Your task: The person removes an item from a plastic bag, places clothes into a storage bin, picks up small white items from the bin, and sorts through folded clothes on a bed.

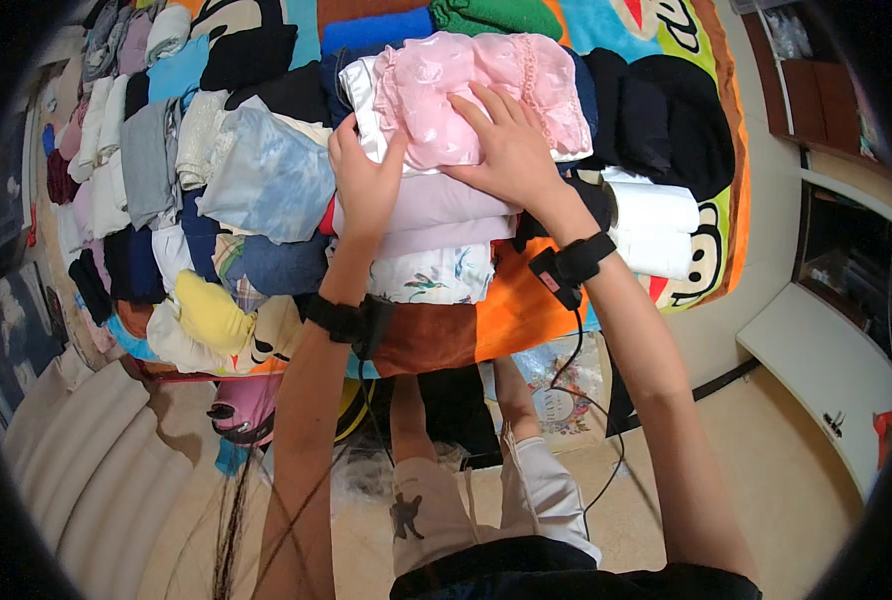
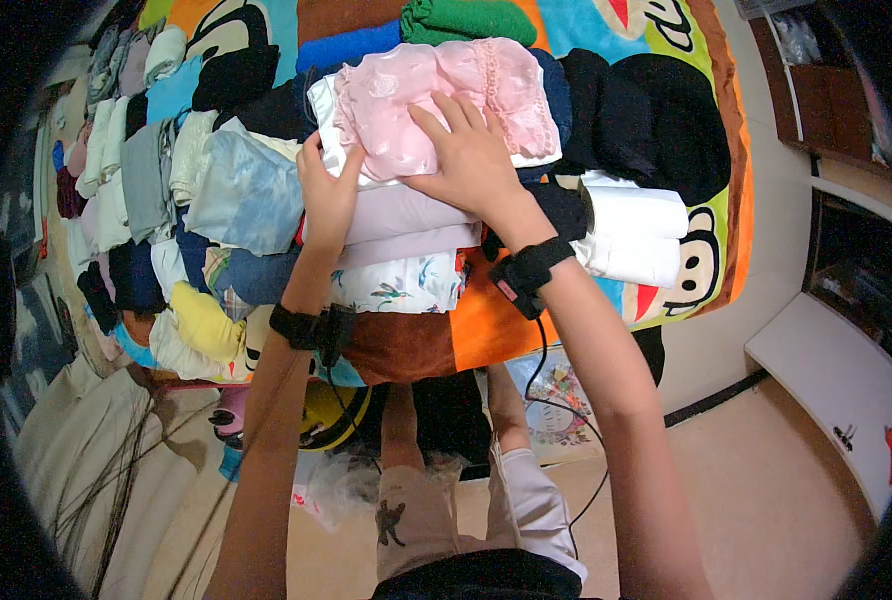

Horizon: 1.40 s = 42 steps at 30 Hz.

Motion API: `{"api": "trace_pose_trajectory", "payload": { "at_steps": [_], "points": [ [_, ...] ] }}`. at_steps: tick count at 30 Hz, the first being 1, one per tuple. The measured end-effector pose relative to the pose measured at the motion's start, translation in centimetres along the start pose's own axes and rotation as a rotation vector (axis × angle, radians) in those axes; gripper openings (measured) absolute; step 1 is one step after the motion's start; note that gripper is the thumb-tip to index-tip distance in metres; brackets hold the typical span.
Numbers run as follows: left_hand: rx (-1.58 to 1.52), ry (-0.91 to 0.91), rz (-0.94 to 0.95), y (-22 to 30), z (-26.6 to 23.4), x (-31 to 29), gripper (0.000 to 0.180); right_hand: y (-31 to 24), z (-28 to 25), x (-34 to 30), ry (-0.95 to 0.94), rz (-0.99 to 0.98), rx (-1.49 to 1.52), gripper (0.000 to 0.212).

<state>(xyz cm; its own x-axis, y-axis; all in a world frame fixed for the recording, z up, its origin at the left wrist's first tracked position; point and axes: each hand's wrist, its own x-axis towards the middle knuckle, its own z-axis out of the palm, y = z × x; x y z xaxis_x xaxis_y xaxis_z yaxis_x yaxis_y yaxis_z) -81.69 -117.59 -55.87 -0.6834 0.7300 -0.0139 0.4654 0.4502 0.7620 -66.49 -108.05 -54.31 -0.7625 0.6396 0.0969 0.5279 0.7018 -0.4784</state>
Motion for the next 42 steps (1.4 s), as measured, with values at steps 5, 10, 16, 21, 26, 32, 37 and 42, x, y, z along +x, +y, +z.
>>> {"api": "trace_pose_trajectory", "payload": {
  "at_steps": [5, 10, 16, 21, 26, 32, 37, 42],
  "points": [
    [-0.293, -0.027, -0.137, -0.2, -0.8, -0.1, 0.04, 0.5, 0.6, 0.5, 0.023, 0.02, 0.005, 0.061],
    [-0.396, 0.013, -0.113, -1.3, -0.9, 0.0, 0.032, 1.0, -0.5, 2.3, 0.026, 0.244, 0.204, 0.032],
    [-0.119, 0.078, 0.06, -0.8, -0.7, -1.0, 0.046, 3.9, 1.1, 2.6, 0.099, 0.5, 0.613, 0.045],
    [0.149, 0.159, -0.001, 1.1, -0.7, -2.7, 0.051, 3.8, 1.4, 1.8, 0.152, 0.502, 0.632, 0.041],
    [0.175, -0.026, -0.191, 1.8, -2.3, -3.0, 0.049, 0.6, 0.5, 0.4, 0.055, 0.299, 0.421, 0.037],
    [0.069, -0.054, -0.151, 2.4, -2.8, -3.8, 0.05, -0.1, 1.1, -0.2, 0.133, 0.028, 0.175, 0.05],
    [-0.408, -0.05, 0.093, 5.2, -2.9, -4.5, 0.061, -0.5, 1.9, -0.5, 0.085, 0.053, 0.33, 0.048],
    [-0.347, -0.169, 0.345, 8.1, -0.2, -4.9, 0.075, 1.5, 1.5, -2.0, -0.037, 0.385, 0.48, 0.044]
  ]
}}
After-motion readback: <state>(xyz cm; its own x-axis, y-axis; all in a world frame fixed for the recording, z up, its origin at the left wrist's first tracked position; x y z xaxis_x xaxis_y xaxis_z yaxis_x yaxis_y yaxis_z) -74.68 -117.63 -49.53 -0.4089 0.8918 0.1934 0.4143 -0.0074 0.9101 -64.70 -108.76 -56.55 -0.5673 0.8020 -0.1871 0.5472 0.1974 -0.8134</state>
